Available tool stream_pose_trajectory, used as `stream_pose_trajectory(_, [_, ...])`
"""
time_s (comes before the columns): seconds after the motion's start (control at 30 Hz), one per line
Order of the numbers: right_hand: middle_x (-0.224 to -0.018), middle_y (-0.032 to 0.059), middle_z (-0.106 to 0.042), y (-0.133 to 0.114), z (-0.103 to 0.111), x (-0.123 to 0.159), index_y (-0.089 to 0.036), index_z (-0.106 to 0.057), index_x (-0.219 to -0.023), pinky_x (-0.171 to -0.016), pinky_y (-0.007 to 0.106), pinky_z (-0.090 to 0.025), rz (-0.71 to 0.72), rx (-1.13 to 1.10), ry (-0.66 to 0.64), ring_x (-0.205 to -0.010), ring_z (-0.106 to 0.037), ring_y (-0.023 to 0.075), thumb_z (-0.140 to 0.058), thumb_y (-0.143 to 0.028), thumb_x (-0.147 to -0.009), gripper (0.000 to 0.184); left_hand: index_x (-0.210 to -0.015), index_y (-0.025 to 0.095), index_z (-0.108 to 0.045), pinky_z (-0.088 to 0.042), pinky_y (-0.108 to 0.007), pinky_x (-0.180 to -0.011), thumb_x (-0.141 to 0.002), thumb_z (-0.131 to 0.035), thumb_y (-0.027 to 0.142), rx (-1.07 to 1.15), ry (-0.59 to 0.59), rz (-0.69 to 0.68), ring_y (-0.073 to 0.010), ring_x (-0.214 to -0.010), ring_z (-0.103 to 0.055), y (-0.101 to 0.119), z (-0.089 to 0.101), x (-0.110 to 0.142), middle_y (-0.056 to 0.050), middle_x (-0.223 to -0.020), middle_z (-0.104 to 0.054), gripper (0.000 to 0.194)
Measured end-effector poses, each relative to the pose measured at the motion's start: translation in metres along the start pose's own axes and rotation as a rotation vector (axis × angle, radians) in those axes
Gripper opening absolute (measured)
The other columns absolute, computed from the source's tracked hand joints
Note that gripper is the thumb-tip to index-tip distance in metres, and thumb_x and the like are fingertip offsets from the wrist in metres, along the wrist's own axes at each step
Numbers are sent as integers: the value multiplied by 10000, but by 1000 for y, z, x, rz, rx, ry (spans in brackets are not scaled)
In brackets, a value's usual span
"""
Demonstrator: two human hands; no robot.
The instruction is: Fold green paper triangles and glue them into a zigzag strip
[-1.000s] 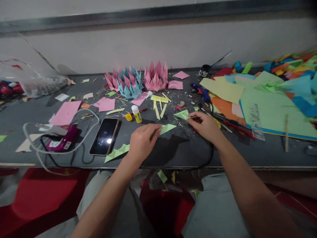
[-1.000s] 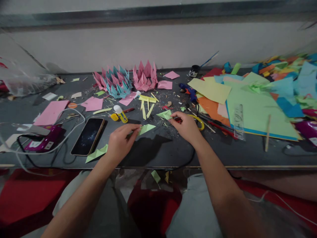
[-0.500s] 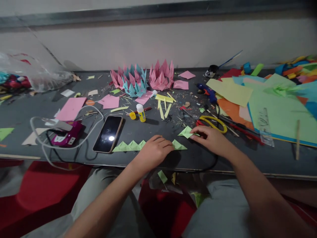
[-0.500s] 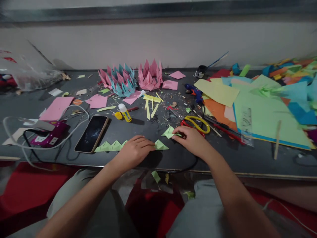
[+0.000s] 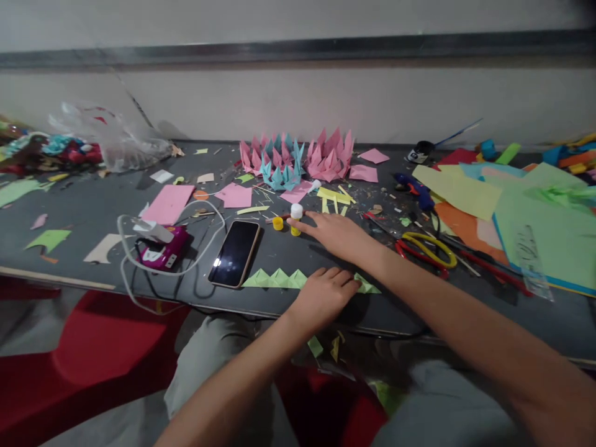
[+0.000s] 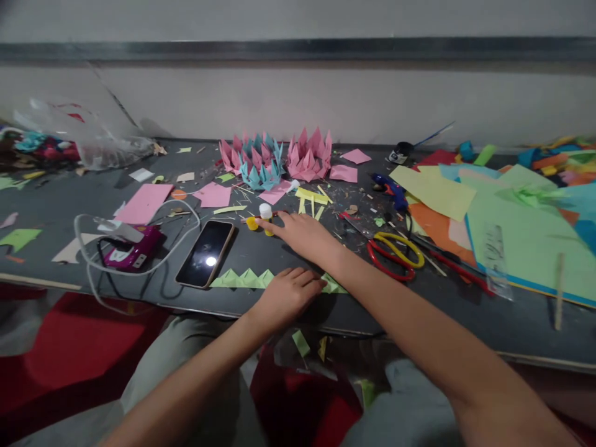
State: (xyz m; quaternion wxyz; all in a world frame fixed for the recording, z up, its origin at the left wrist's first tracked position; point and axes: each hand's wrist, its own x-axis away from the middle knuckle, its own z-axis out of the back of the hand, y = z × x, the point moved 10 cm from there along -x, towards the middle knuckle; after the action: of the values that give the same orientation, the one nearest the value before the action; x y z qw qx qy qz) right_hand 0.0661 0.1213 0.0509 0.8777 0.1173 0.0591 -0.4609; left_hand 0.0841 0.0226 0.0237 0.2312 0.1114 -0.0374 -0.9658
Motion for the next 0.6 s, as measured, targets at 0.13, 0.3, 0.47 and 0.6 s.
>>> stream_pose_trajectory(0.13, [-1124,102,-607,-2,-9,-24,-296,-495,-1238,-676,317,-440,77,7,-31,-912,-596,225,-384,-29,-803,522,-1020,125,-555,-436,-357,-741,-808,-571,423,53,-13,206,-229,-921,-555,-24,7,5,-83,-982,-609,366])
stream_pose_trajectory(0.3, [-861,84,-661,16,-3,-8,-245,-562,-1165,-670,308,-416,33,-89,68,-786,-598,206,-416,-95,-813,410,-847,128,-564,-445,-338,-679,-827,-540,162,60,-103,219,-218,-842,-565,-24,4,13,-65,-877,-607,46])
stream_pose_trajectory(0.47, [-891,128,-683,57,34,54,-208,-600,-1082,-643,353,-440,-215,-182,312,-725,-619,237,-444,-233,-814,311,-861,134,-553,-450,-322,-611,-836,-550,217,100,-14,165,-209,-791,-574,-17,10,13,-59,-871,-602,87])
stream_pose_trajectory(0.6, [-948,79,-682,98,65,124,-322,-560,-1069,-656,395,-460,-577,-179,481,-804,-627,259,-473,-309,-792,291,-874,156,-558,-468,-310,-680,-814,-594,264,190,66,94,-196,-840,-580,-18,32,13,-41,-925,-615,128])
